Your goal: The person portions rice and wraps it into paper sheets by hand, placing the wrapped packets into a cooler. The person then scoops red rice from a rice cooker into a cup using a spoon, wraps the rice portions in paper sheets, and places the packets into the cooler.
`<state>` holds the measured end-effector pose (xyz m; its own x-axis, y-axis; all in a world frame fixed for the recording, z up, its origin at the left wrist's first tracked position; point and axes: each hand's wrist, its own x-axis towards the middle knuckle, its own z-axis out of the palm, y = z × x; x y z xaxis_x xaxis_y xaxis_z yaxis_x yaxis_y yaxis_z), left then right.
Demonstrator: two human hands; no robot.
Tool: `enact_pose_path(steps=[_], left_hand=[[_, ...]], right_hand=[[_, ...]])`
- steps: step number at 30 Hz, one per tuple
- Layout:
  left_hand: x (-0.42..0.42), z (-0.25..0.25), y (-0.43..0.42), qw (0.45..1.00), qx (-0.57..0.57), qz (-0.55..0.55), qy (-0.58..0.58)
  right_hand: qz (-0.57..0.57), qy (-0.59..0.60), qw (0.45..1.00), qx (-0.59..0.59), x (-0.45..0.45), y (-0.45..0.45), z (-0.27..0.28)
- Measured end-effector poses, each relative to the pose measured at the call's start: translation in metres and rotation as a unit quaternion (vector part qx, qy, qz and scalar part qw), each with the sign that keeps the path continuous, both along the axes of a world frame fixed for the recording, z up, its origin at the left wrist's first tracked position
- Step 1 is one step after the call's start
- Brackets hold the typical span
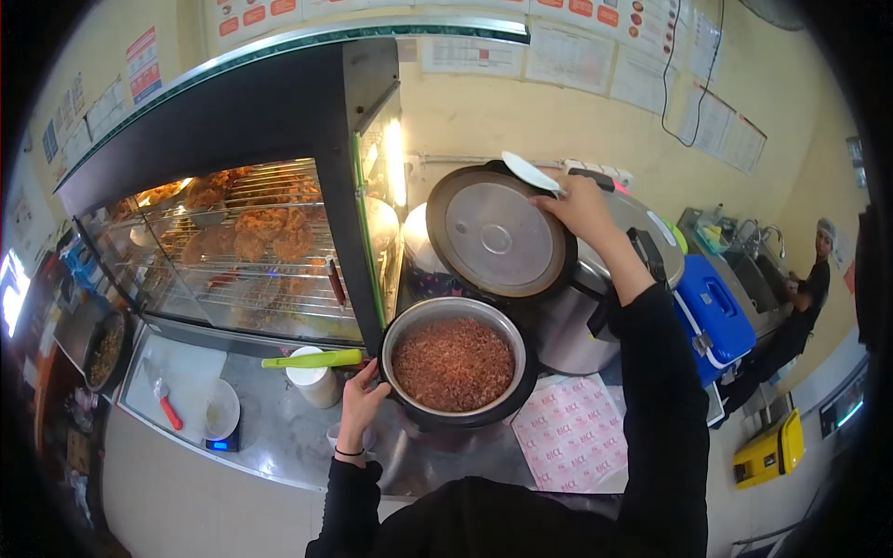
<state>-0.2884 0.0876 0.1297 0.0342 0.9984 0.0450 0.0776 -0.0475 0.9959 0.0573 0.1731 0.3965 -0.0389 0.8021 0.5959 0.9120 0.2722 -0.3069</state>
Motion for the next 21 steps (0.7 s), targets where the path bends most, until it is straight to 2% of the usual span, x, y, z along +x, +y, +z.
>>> enact_pose_path(steps=[5,9,10,11,13,14,15,16,17,19,21], left_hand=[[0.001,0.001,-0.008,0.999,0.036,0.011,-0.02],[-0.01,0.014,-0.028,0.992,0.044,0.071,-0.097],[-0.026,0.003,-0.032,0.995,0.036,0.092,-0.03],[-0.043,-0.008,-0.038,0.986,0.035,0.129,0.102],[-0.081,-0.03,-0.049,0.911,0.024,0.205,0.356],[-0.103,-0.052,-0.052,0.911,-0.002,0.225,0.345],[-0.117,-0.066,-0.048,0.912,0.004,0.256,0.321],[-0.126,-0.078,-0.044,0.911,0.011,0.284,0.297],[-0.134,-0.088,-0.038,0.91,0.018,0.311,0.273],[-0.132,-0.103,-0.015,0.9,0.11,0.299,0.296],[-0.122,-0.092,0.001,0.909,0.152,0.267,0.282]], right_hand=[[0.063,0.059,0.995,0.047,-0.026,-0.055,0.011],[0.101,-0.057,0.981,0.158,-0.024,-0.077,-0.006],[0.106,-0.036,0.985,0.132,-0.029,-0.089,-0.009],[0.114,-0.015,0.988,0.106,-0.038,-0.104,-0.011],[0.21,0.037,0.973,-0.093,-0.053,-0.136,-0.02],[0.278,0.049,0.948,-0.149,-0.057,-0.145,-0.041],[0.339,0.014,0.921,-0.191,-0.072,-0.157,-0.056],[0.402,0.089,0.864,-0.291,-0.088,-0.165,-0.081],[0.437,0.068,0.84,-0.314,-0.107,-0.174,-0.11],[0.51,0.021,0.772,-0.378,-0.159,-0.172,-0.143],[0.484,0.119,0.741,-0.45,-0.207,-0.162,-0.18]])
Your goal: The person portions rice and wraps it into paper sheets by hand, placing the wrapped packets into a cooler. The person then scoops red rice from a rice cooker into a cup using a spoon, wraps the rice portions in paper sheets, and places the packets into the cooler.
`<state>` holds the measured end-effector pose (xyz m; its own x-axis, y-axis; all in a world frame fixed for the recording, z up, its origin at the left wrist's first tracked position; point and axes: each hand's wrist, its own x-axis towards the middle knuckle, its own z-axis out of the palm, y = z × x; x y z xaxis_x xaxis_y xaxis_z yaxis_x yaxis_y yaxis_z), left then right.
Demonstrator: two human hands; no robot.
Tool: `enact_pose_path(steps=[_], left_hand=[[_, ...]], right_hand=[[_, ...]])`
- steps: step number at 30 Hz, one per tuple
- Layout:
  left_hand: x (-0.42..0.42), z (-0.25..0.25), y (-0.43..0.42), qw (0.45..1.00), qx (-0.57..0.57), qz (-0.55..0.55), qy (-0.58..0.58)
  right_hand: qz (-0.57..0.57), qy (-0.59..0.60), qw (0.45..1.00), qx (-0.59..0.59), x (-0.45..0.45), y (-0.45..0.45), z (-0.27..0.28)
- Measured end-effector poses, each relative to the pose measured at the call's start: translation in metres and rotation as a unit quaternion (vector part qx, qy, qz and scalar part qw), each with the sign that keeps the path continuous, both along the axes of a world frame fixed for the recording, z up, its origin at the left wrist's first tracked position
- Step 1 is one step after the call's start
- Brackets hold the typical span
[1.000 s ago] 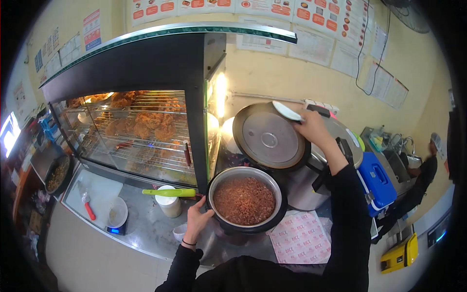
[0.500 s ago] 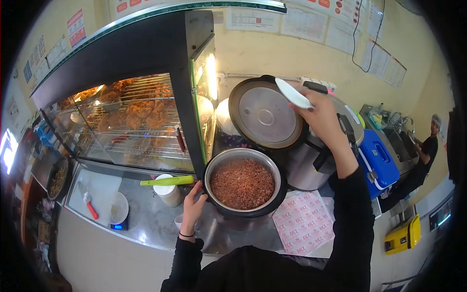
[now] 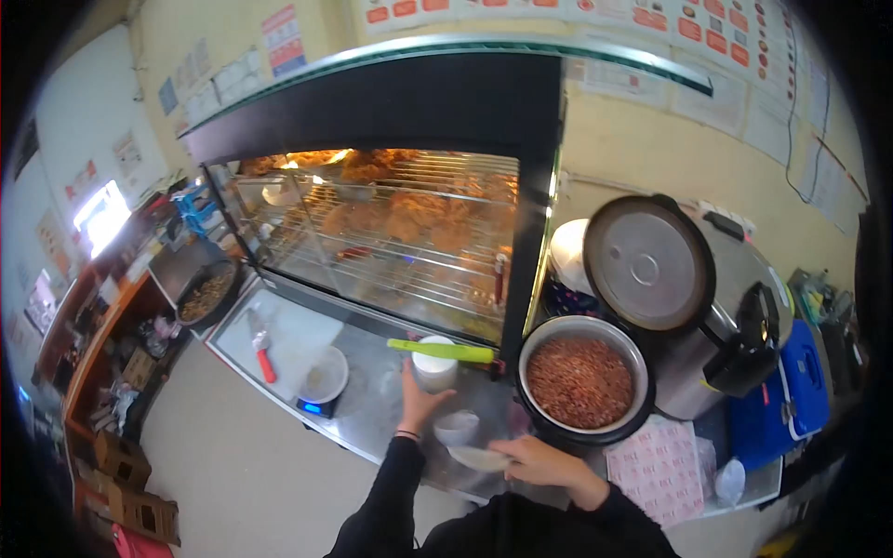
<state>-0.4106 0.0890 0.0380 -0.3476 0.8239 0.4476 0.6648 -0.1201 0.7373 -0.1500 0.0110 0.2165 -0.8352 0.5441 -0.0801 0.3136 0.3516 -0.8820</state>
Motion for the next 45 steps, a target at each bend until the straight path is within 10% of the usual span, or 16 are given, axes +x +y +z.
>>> enact_pose_path(steps=[4,5,6,7,16,29,35,45], left_hand=[[0.009,-0.007,0.023,0.969,0.119,-0.152,-0.154],[-0.008,-0.055,0.047,0.976,0.091,-0.107,0.167],[0.006,-0.007,0.029,0.961,0.007,-0.162,-0.223],[0.013,0.006,0.022,0.968,0.031,-0.119,-0.22],[-0.028,0.021,-0.01,0.989,0.018,-0.049,-0.137],[-0.276,0.143,-0.187,0.992,0.013,0.011,-0.126],[-0.449,0.148,-0.246,0.992,0.006,0.087,-0.096],[-0.723,0.121,-0.209,0.965,0.047,0.234,-0.112]], right_hand=[[-0.283,0.025,0.907,0.311,-0.094,0.044,-0.042],[-0.298,-0.004,0.89,0.346,-0.116,0.065,-0.05],[-0.311,-0.033,0.871,0.378,-0.137,0.09,-0.064],[-0.344,-0.064,0.85,0.393,-0.156,0.113,-0.087],[-0.22,-0.176,0.897,0.339,-0.187,0.125,-0.043],[0.051,0.07,0.993,0.083,-0.461,0.089,0.089],[-0.071,0.153,0.975,-0.142,-0.669,0.192,0.048],[-0.261,0.035,0.965,0.016,-0.958,0.428,-0.04]])
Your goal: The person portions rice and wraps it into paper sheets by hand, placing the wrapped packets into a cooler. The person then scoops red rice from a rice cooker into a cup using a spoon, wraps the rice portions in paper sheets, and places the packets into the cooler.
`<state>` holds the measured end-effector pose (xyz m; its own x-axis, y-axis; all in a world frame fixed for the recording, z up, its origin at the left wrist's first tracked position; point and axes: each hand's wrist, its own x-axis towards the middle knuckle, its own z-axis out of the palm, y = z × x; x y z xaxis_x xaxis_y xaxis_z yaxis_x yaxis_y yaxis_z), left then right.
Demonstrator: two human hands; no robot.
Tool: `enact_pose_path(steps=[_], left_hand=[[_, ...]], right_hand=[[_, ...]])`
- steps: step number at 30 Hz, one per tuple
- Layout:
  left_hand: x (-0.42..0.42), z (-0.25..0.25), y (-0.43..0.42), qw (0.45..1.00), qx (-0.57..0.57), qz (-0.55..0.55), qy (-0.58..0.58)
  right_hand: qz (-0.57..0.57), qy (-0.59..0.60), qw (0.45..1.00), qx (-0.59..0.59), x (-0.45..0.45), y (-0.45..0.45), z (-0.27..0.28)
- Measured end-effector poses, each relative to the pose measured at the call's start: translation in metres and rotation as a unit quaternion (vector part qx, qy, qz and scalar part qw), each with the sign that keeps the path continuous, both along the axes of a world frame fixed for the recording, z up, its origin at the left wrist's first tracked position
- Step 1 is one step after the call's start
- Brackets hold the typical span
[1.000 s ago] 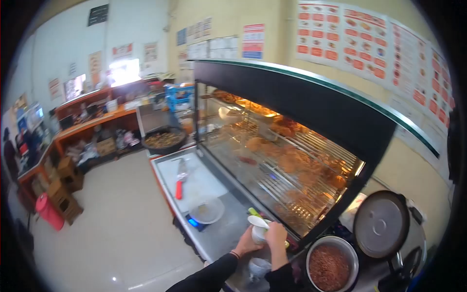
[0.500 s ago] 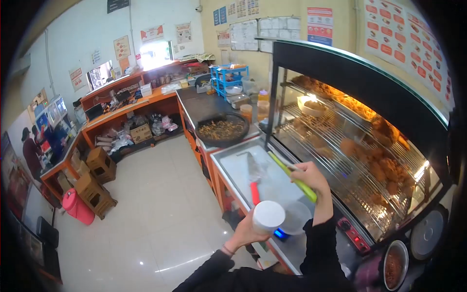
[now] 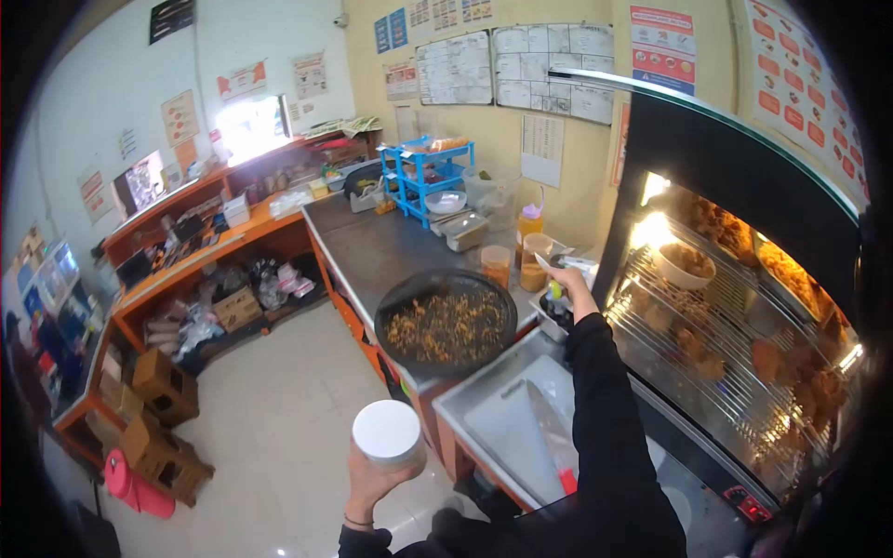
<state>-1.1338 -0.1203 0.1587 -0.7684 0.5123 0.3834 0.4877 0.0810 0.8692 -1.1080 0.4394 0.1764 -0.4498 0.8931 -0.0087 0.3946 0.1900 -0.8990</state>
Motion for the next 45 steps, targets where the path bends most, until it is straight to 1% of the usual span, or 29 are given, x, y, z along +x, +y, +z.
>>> enact_pose_path(steps=[2,3,5,7,9,10,11,12,13,14,15,16,17,19,21,22,23,25,27,29,31,33,34,37,40,41,42,43,45], left_hand=[[-0.051,0.015,0.026,0.999,0.029,-0.016,-0.005],[-0.076,0.019,0.038,0.999,0.04,-0.026,-0.011],[-0.129,0.023,0.061,0.999,0.023,-0.044,-0.01],[-0.176,0.032,0.091,0.998,0.011,-0.069,0.001],[-0.208,0.048,0.13,0.996,0.022,-0.081,0.01],[-0.222,0.061,0.155,0.995,0.024,-0.099,0.017],[-0.237,0.072,0.176,0.992,0.027,-0.117,0.025],[-0.259,0.068,0.202,0.988,0.051,-0.144,0.032],[-0.279,0.067,0.231,0.985,0.061,-0.147,0.06],[-0.298,0.07,0.262,0.982,0.072,-0.151,0.088],[-0.313,0.076,0.296,0.977,0.085,-0.18,0.076],[-0.328,0.083,0.33,0.971,0.097,-0.209,0.064],[-0.334,0.089,0.363,0.971,0.115,-0.197,0.075],[-0.358,0.077,0.441,0.943,0.173,-0.283,-0.011],[-0.378,0.052,0.513,0.945,0.152,-0.287,0.041],[-0.382,0.042,0.542,0.944,0.146,-0.288,0.063],[-0.382,0.035,0.562,0.936,0.136,-0.319,0.055],[-0.381,0.017,0.596,0.919,0.115,-0.376,0.038],[-0.386,-0.015,0.629,0.902,0.08,-0.424,0.03],[-0.389,-0.066,0.658,0.879,0.032,-0.475,-0.01],[-0.387,-0.118,0.689,0.844,-0.019,-0.53,-0.08],[-0.383,-0.144,0.694,0.783,-0.058,-0.59,-0.19],[-0.382,-0.152,0.697,0.747,-0.078,-0.615,-0.24],[-0.381,-0.142,0.697,0.715,-0.131,-0.656,-0.202],[-0.384,-0.106,0.689,0.707,-0.164,-0.6,-0.337],[-0.378,-0.095,0.686,0.759,-0.127,-0.589,-0.246],[-0.372,-0.085,0.685,0.801,-0.087,-0.572,-0.15],[-0.366,-0.074,0.685,0.833,-0.047,-0.549,-0.052],[-0.348,-0.054,0.687,0.85,-0.087,-0.497,0.147]], right_hand=[[0.063,0.148,0.982,-0.096,-0.003,0.014,-0.007],[0.061,0.195,0.968,-0.146,0.002,-0.005,0.007],[0.007,0.114,0.973,-0.203,-0.003,0.029,-0.027],[-0.013,-0.052,0.973,-0.226,-0.013,0.065,-0.06],[0.007,-0.293,0.934,-0.205,-0.027,0.088,-0.065],[0.026,-0.322,0.926,-0.196,-0.022,0.084,-0.067],[0.047,-0.361,0.924,-0.12,-0.022,0.092,-0.079],[0.061,-0.401,0.913,-0.042,-0.025,0.091,-0.081],[0.008,-0.397,0.917,0.04,-0.021,0.088,-0.083],[-0.058,-0.394,0.916,0.058,-0.024,0.062,-0.054],[-0.124,-0.389,0.91,0.073,-0.028,0.041,-0.03],[-0.164,-0.373,0.907,0.106,-0.027,0.043,-0.034],[-0.149,-0.366,0.909,0.131,-0.024,0.034,-0.027],[-0.129,-0.345,0.911,0.185,-0.019,-0.009,0.019],[-0.117,-0.253,0.953,0.116,-0.023,-0.059,0.068],[-0.12,-0.211,0.959,0.143,-0.021,-0.072,0.072],[-0.123,-0.173,0.962,0.169,-0.019,-0.086,0.071],[-0.122,-0.127,0.983,0.058,-0.011,-0.111,0.072],[-0.171,-0.08,0.982,-0.012,-0.015,-0.146,0.096],[-0.209,-0.04,0.977,0.004,-0.008,-0.172,0.092],[-0.273,-0.056,0.96,0.006,0.003,-0.197,0.084],[-0.324,-0.052,0.945,0.011,0.012,-0.225,0.082],[-0.349,-0.047,0.936,0.014,0.014,-0.238,0.083],[-0.395,-0.033,0.918,0.004,0.02,-0.273,0.09],[-0.453,0.008,0.891,-0.027,0.019,-0.295,0.091],[-0.47,0.017,0.882,-0.032,0.018,-0.298,0.092],[-0.457,0.009,0.889,-0.024,0.018,-0.299,0.09],[-0.446,0.002,0.895,-0.017,0.017,-0.298,0.084],[-0.422,-0.011,0.907,-0.004,0.012,-0.292,0.069]])
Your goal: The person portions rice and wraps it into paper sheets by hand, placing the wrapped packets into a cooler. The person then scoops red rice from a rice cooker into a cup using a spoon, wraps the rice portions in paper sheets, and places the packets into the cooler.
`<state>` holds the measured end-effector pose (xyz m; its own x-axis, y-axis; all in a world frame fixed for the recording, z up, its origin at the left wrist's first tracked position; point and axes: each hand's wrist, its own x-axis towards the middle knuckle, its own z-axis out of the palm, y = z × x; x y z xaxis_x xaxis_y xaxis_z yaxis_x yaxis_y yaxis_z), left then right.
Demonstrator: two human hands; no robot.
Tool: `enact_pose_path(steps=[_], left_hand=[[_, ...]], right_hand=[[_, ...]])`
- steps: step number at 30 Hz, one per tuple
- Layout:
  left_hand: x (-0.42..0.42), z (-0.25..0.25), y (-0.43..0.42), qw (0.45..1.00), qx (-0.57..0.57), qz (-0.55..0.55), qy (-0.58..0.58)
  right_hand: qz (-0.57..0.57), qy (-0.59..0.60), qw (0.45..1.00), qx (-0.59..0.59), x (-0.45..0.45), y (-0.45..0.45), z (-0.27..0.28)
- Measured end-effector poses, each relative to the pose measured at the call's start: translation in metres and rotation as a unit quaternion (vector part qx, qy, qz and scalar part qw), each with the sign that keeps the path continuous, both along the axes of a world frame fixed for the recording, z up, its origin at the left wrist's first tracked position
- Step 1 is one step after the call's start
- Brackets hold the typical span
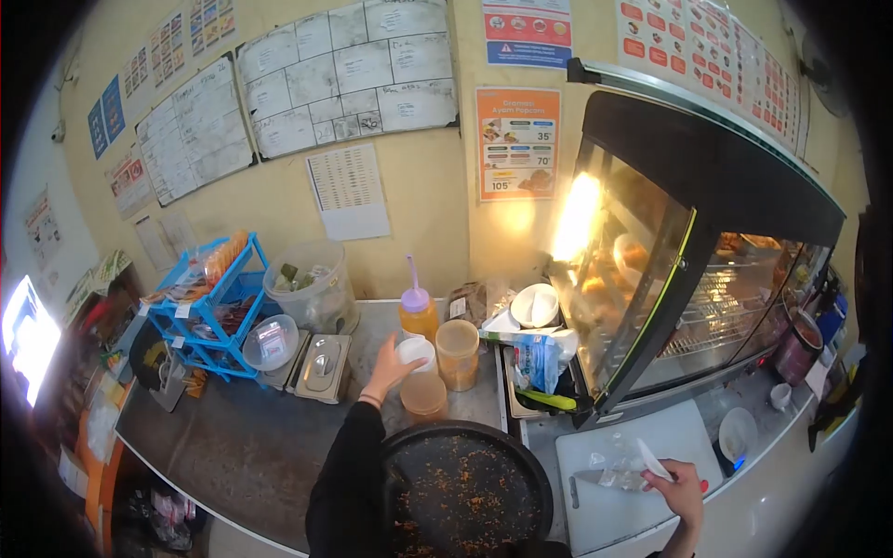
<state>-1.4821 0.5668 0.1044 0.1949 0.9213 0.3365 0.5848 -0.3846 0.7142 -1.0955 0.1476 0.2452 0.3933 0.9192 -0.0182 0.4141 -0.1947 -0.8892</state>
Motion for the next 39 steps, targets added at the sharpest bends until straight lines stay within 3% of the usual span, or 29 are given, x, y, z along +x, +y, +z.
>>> enact_pose_path(steps=[1,4,7,10,13,14,15,16,17,20,22,24,30,33,39], left_hand=[[0.009,0.008,-0.001,0.995,0.037,0.021,0.096],[0.03,0.033,-0.003,0.979,-0.058,0.038,0.191],[0.023,0.023,0.017,0.978,-0.087,0.003,0.189],[-0.001,0.022,0.016,0.99,-0.066,-0.102,0.077],[-0.04,-0.032,0.031,0.95,-0.183,-0.081,-0.241],[-0.059,-0.07,0.026,0.955,-0.19,-0.108,-0.202],[-0.065,-0.065,0.013,0.961,-0.214,-0.095,-0.146],[-0.071,-0.059,-0.001,0.964,-0.237,-0.085,-0.087],[-0.074,-0.078,0.004,0.972,-0.194,-0.129,-0.037],[-0.052,-0.091,0.001,0.979,-0.116,-0.118,-0.118],[-0.043,-0.101,0.005,0.974,-0.062,-0.146,-0.163],[-0.037,-0.079,-0.003,0.965,-0.071,-0.151,-0.203],[-0.031,-0.085,0.003,0.956,-0.065,-0.112,-0.263],[-0.04,-0.066,-0.001,0.966,-0.062,-0.092,-0.232],[-0.041,-0.054,-0.006,0.973,-0.059,-0.078,-0.208]], right_hand=[[0.015,-0.01,1.0,0.003,-0.003,0.006,-0.009],[0.062,-0.005,0.998,-0.002,-0.016,0.026,-0.02],[0.115,-0.001,0.993,0.012,-0.042,0.053,-0.012],[0.196,-0.07,0.976,0.068,-0.082,0.105,0.003],[0.275,-0.128,0.95,0.076,-0.14,0.198,0.019],[0.271,-0.226,0.926,0.134,-0.161,0.241,0.002],[0.29,-0.319,0.898,0.081,-0.209,0.302,0.009],[0.341,-0.294,0.879,0.156,-0.223,0.349,-0.032],[0.361,-0.345,0.861,0.094,-0.239,0.375,-0.041],[0.381,-0.441,0.812,-0.03,-0.272,0.422,-0.062],[0.401,-0.457,0.79,-0.076,-0.28,0.438,-0.072],[0.438,-0.446,0.774,-0.104,-0.28,0.45,-0.074],[0.275,-0.433,0.854,-0.087,-0.311,0.44,-0.092],[0.341,-0.433,0.828,-0.109,-0.311,0.441,-0.079],[0.55,-0.456,0.7,-0.019,-0.292,0.458,-0.067]])
